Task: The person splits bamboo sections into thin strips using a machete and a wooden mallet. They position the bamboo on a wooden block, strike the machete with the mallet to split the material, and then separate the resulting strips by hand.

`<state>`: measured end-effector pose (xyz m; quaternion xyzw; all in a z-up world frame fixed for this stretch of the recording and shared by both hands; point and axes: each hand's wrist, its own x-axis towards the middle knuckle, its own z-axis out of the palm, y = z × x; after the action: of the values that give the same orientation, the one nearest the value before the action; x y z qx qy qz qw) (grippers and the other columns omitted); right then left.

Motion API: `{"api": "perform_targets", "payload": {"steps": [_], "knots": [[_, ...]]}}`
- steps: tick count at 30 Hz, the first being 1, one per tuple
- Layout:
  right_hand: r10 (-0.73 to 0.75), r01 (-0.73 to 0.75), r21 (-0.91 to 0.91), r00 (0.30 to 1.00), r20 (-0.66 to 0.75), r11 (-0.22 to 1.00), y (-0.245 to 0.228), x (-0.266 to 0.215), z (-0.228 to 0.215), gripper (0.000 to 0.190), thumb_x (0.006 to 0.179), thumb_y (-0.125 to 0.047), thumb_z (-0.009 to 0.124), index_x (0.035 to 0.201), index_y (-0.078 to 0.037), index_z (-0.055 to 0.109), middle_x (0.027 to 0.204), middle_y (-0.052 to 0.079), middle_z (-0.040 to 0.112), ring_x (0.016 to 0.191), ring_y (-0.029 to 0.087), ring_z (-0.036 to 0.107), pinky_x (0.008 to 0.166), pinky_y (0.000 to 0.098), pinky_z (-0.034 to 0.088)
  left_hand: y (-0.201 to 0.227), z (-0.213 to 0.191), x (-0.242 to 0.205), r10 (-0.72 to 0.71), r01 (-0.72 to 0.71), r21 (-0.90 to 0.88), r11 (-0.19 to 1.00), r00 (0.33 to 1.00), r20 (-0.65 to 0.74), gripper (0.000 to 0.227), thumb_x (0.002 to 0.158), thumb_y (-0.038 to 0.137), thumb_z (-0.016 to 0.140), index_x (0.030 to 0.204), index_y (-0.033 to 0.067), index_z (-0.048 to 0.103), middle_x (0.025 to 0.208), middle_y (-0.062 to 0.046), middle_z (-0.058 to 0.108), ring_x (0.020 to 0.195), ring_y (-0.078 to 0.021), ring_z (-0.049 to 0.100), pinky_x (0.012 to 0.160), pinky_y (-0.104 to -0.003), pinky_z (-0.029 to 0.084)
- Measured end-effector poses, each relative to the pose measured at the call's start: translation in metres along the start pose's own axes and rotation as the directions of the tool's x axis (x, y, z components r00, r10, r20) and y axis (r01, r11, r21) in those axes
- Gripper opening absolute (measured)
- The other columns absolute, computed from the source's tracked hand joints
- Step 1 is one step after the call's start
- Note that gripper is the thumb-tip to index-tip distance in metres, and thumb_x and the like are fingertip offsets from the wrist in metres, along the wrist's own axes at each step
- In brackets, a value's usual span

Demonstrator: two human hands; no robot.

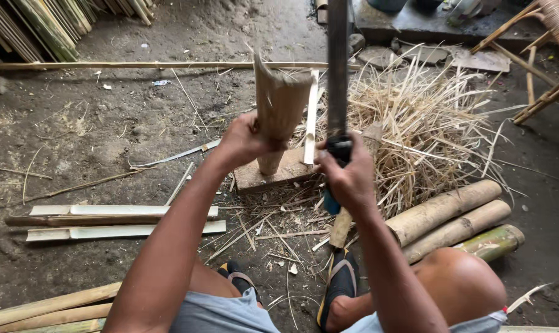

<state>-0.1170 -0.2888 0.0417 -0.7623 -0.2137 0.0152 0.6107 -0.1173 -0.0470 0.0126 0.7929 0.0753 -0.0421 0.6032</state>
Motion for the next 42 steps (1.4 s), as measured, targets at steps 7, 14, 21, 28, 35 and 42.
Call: {"api": "perform_targets", "payload": {"steps": [7,14,21,28,35,42], "knots": [[-0.105,0.118,-0.179,0.991,0.085,0.977,-0.125,-0.085,-0.042,0.024,0.091,-0.022,0.073,0.1,-0.004,0.059,0.07,-0.003,0.061,0.054,0.007,0.061,0.047,0.0226,0.052,-0.022,0.039,-0.038,0.205,-0.18,0.433,0.883,0.979,-0.011,0.017,0.089,0.028,0.082,0.089,0.0117,0.078,0.085,-0.006,0.079,0.072,-0.0195,0.075,0.064,-0.038,0.063],[-0.065,0.09,-0.267,0.993,0.103,0.96,-0.146,-0.113,-0.025,0.036,0.088,-0.016,0.077,0.118,-0.005,0.062,0.06,-0.002,0.054,0.049,0.006,0.052,0.044,0.0265,0.041,-0.033,0.052,-0.057,0.486,-0.408,0.477,0.778,0.873,-0.047,0.024,0.082,0.022,0.083,0.104,0.0137,0.077,0.089,-0.004,0.08,0.072,-0.0161,0.078,0.064,-0.032,0.063],[-0.058,0.083,-0.248,0.993,0.103,0.965,-0.151,-0.119,-0.017,0.038,0.089,-0.014,0.075,0.123,-0.004,0.061,0.06,-0.001,0.058,0.051,0.006,0.054,0.044,0.0269,0.044,-0.034,0.058,-0.066,0.566,-0.458,0.477,0.751,0.818,-0.106,0.015,0.084,0.017,0.08,0.096,0.0095,0.076,0.087,-0.007,0.079,0.074,-0.0206,0.078,0.066,-0.035,0.063],[-0.074,0.097,-0.252,0.992,0.101,0.963,-0.155,-0.126,-0.015,0.043,0.089,-0.012,0.074,0.129,-0.004,0.061,0.063,0.0,0.058,0.055,0.006,0.055,0.048,0.0264,0.048,-0.029,0.056,-0.075,0.608,-0.512,0.445,0.735,0.788,-0.098,0.015,0.081,0.014,0.079,0.094,0.0069,0.074,0.087,-0.009,0.078,0.076,-0.0248,0.078,0.067,-0.037,0.062],[-0.069,0.101,-0.3,0.991,0.114,0.949,-0.154,-0.126,-0.016,0.045,0.088,-0.011,0.073,0.13,-0.004,0.059,0.063,0.002,0.061,0.053,0.009,0.061,0.048,0.0285,0.049,-0.033,0.061,-0.073,0.574,-0.474,0.464,0.748,0.813,-0.095,0.015,0.084,0.016,0.08,0.097,0.0098,0.076,0.088,-0.005,0.08,0.074,-0.018,0.078,0.065,-0.031,0.063],[-0.119,0.16,-0.338,0.983,0.137,0.928,-0.17,-0.12,-0.028,0.037,0.088,-0.012,0.074,0.121,-0.004,0.059,0.065,0.004,0.063,0.053,0.011,0.063,0.048,0.0306,0.05,-0.033,0.062,-0.065,0.594,-0.475,0.511,0.716,0.8,-0.089,0.012,0.092,0.013,0.075,0.102,0.0067,0.076,0.088,-0.007,0.08,0.067,-0.0146,0.076,0.053,-0.025,0.063]]}}
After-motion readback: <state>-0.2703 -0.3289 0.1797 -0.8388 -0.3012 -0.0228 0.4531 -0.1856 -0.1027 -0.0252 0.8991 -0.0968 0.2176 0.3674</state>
